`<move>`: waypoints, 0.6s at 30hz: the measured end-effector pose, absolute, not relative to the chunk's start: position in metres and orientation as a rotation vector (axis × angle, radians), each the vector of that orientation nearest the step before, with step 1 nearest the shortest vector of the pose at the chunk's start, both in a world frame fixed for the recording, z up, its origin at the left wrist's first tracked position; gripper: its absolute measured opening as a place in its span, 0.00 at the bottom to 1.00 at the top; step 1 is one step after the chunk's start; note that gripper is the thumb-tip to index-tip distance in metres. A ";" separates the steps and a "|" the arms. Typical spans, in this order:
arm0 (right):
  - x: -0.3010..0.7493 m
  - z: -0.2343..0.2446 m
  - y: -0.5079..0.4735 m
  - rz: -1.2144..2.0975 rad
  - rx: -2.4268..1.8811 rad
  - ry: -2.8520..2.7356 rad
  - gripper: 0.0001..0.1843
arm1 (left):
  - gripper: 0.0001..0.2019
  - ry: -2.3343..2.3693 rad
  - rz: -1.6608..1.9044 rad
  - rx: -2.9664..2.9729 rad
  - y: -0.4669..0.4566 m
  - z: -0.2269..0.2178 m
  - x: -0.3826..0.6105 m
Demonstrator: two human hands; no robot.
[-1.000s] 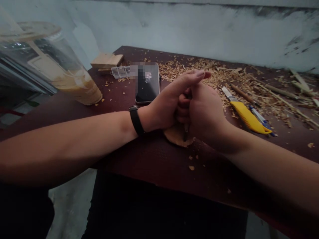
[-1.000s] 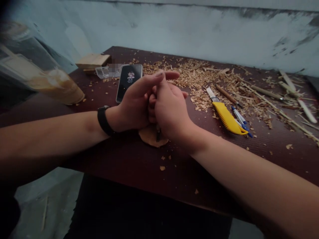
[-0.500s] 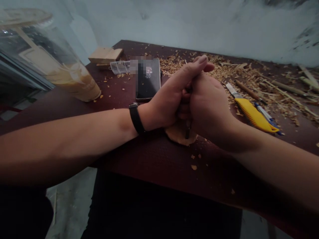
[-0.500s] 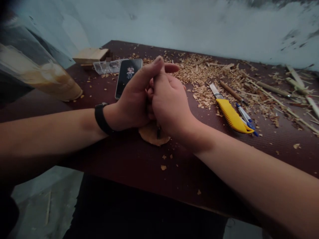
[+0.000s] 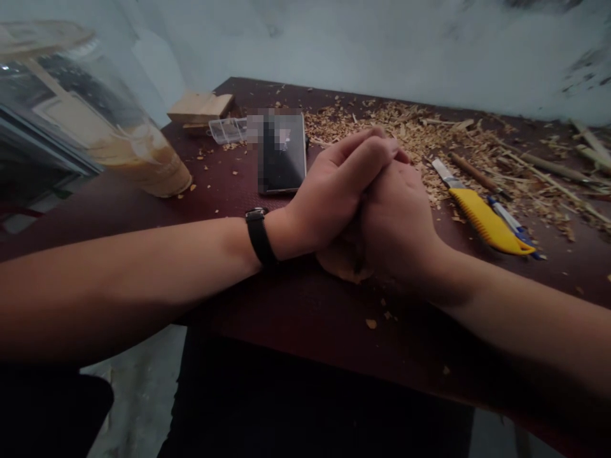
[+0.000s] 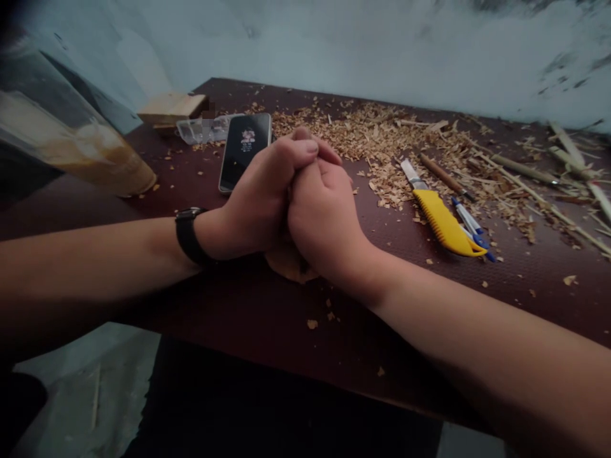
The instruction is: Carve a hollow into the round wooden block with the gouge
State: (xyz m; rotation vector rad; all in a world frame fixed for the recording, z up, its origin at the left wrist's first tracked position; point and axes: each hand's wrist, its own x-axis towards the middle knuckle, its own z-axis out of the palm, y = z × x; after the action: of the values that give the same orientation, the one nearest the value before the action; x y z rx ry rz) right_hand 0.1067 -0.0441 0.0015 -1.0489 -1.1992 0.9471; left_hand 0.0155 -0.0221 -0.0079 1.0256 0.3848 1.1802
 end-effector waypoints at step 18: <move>0.105 -0.014 -0.055 1.045 -1.118 -1.102 0.24 | 0.12 0.499 1.151 1.187 -0.017 -0.009 0.013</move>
State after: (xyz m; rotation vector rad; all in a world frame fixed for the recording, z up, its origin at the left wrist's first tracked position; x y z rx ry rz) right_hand 0.1049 -0.0547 -0.0138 -1.1180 -1.1021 1.0450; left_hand 0.0126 -0.0172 -0.0093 1.1874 0.4995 1.1512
